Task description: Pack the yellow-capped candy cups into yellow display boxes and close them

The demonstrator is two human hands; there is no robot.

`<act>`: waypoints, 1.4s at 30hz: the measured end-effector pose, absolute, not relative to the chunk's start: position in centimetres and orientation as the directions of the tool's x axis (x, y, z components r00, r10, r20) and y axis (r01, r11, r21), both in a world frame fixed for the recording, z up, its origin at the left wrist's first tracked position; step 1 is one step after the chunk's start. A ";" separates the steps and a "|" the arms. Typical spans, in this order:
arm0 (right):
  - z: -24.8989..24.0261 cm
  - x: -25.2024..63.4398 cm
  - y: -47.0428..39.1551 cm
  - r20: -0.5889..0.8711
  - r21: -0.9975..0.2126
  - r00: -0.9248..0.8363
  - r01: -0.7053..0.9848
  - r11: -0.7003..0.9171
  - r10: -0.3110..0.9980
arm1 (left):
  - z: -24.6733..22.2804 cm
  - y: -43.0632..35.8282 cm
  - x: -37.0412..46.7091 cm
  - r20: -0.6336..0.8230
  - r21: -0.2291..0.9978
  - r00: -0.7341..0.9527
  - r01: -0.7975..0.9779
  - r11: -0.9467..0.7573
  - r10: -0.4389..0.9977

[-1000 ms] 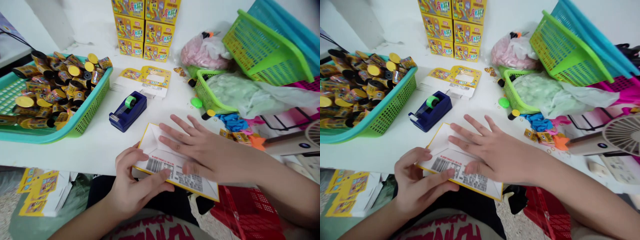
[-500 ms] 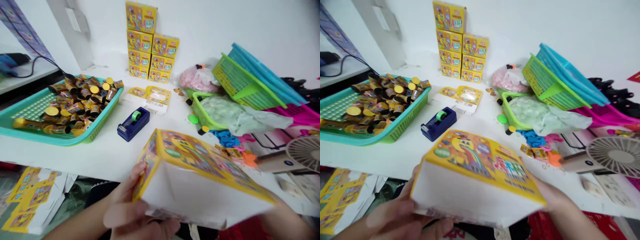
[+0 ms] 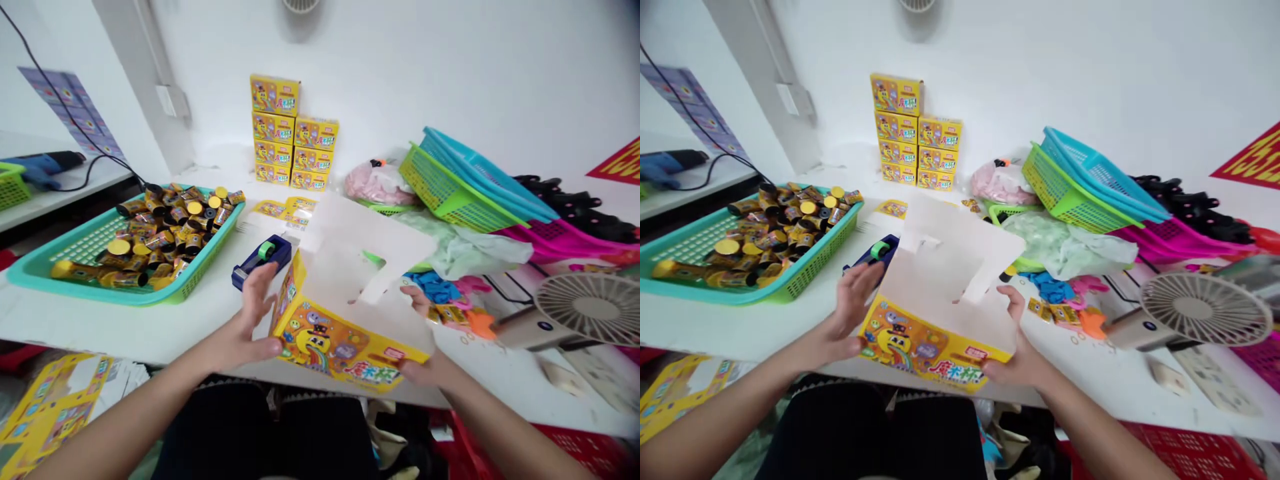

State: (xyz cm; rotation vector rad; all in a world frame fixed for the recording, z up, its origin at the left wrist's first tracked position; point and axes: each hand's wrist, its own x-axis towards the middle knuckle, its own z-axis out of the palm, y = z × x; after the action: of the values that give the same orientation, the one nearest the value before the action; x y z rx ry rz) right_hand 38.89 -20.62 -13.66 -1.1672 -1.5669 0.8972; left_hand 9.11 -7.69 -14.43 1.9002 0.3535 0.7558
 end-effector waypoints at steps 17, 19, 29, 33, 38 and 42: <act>-16.7 40.5 -17.6 0.367 -0.681 -0.441 0.473 0.559 0.819 | -16.2 -5.3 8.0 0.222 0.719 0.883 0.137 -0.681 0.413; -16.2 40.2 -17.1 0.375 -0.666 -0.471 0.462 0.585 0.798 | -15.7 -4.9 8.4 0.245 0.688 0.900 0.101 -0.719 0.361; -16.5 40.6 -17.1 0.504 -0.534 -0.328 0.608 0.587 0.799 | -16.2 -4.6 8.3 0.342 0.764 0.883 -0.062 -0.643 0.321; -11.2 37.7 -18.6 0.819 -0.383 -0.066 0.676 0.629 0.570 | -15.8 -6.9 9.1 0.305 0.801 0.810 0.066 -0.595 0.501; -5.4 31.2 -16.5 -0.026 -0.721 -0.167 0.686 0.097 0.986 | -16.3 -10.3 12.1 0.359 0.770 0.656 0.194 -0.608 0.664; -5.4 29.9 -13.3 -0.362 -0.791 -0.234 0.590 -0.164 0.902 | -17.2 -11.6 13.7 0.363 0.790 0.589 0.217 -0.574 0.722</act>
State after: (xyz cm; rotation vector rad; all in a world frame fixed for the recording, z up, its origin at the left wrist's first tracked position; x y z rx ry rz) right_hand 29.85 -13.29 -5.36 -1.7005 -1.7823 1.3548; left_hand 13.74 -11.63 -17.22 2.1007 0.7427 0.9019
